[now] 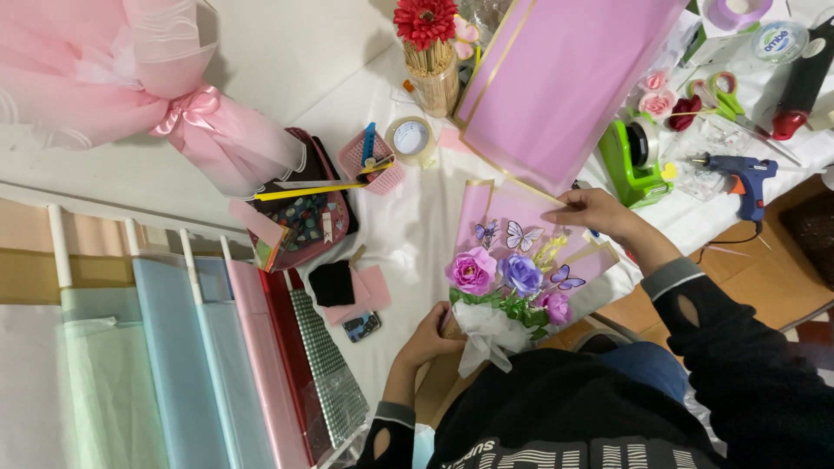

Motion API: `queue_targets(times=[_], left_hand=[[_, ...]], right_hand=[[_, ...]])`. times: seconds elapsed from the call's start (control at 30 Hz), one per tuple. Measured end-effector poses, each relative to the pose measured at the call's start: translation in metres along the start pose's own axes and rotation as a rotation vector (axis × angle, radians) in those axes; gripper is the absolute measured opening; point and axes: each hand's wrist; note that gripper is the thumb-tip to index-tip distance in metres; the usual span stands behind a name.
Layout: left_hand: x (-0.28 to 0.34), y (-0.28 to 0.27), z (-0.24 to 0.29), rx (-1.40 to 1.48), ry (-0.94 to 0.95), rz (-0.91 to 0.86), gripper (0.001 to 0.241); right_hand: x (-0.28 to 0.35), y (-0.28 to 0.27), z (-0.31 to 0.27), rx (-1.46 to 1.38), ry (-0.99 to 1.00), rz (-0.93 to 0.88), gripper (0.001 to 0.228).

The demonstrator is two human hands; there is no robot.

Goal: The person wraps a small bouquet of purple and blue artificial flowers in a sheet of pink paper. They fold the paper around the stems and adjust the arrangement while holding it on a workbench.

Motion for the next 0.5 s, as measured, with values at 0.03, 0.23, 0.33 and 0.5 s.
queue_targets(times=[0.03, 0.23, 0.33, 0.5], left_hand=[[0.002, 0.002, 0.004, -0.001, 0.000, 0.001, 0.067], [0.006, 0.007, 0.017, -0.033, 0.041, -0.011, 0.066], [0.008, 0.006, 0.021, -0.029, 0.055, -0.009, 0.066], [0.004, 0.007, 0.046, 0.021, 0.176, -0.005, 0.078]], right_hand=[[-0.006, 0.000, 0.005, 0.000, -0.001, 0.000, 0.028], [-0.028, -0.005, 0.013, -0.044, -0.065, 0.029, 0.022], [-0.021, -0.010, -0.006, -0.066, -0.081, 0.038, 0.025], [0.010, -0.031, -0.046, -0.167, -0.232, 0.326, 0.024]])
Point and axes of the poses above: each hand's wrist, its own x-axis away from the middle knuckle, its own y-axis out of the palm, z = x × y, and after that the axes turned 7 degrees about x, right-handed
